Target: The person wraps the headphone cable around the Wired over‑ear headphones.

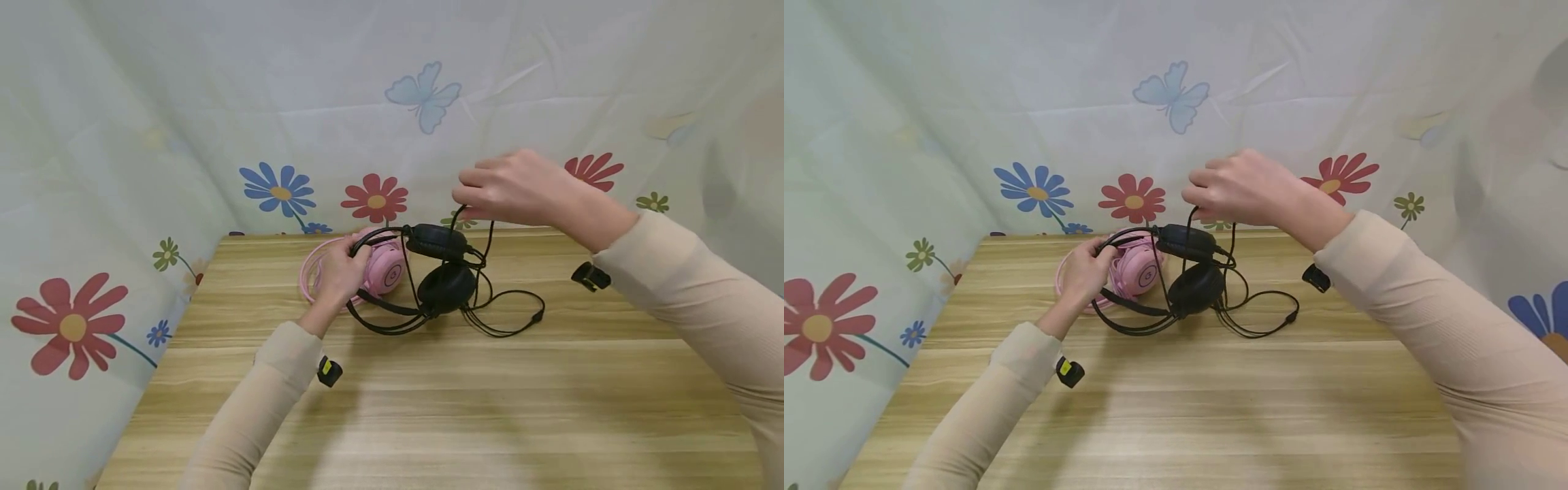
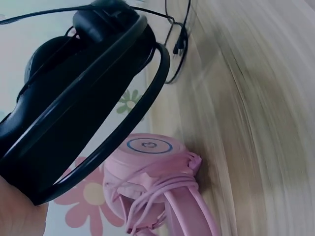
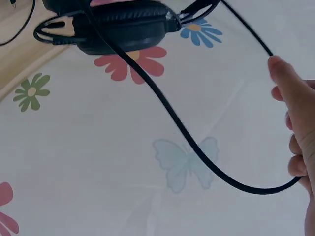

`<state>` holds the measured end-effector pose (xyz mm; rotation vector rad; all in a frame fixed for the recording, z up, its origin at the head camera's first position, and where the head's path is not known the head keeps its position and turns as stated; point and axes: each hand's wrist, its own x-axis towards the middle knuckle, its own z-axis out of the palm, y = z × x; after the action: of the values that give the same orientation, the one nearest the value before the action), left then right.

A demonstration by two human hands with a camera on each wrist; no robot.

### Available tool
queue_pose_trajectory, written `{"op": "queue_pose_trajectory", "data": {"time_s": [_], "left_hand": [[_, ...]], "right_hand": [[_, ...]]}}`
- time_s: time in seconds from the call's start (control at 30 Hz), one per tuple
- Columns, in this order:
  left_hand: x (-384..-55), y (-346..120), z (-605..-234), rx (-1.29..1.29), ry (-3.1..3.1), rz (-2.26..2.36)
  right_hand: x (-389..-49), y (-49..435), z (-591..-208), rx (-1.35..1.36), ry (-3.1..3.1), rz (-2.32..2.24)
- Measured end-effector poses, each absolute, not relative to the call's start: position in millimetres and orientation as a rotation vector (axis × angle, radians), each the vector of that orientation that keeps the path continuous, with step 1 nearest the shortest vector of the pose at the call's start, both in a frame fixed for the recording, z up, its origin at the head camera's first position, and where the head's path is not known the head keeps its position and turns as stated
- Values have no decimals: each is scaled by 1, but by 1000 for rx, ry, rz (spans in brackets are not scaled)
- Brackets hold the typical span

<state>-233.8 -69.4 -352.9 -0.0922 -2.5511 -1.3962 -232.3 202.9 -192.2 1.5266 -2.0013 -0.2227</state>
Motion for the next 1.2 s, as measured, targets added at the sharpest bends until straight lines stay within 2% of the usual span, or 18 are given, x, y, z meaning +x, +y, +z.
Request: {"op": "queue_pose_trajectory", "data": {"time_s": [0.33,0.67,0.97,1.2], "left_hand": [[-229,-71,-343,-304,-2723,-1354],[-225,-75,-335,-336,-2770,-1069],[-221,-67,-338,-488,-2861,-1299],[-218,-67,-338,-669,-2902,-1363]], "right_hand": [[-250,207,-194,1391,-2047,-283],[-256,216,-194,1298,-1919,-248],[-256,197,-188,1274,-1816,-278],[-265,199,-200,1262,-1847,-287]]}}
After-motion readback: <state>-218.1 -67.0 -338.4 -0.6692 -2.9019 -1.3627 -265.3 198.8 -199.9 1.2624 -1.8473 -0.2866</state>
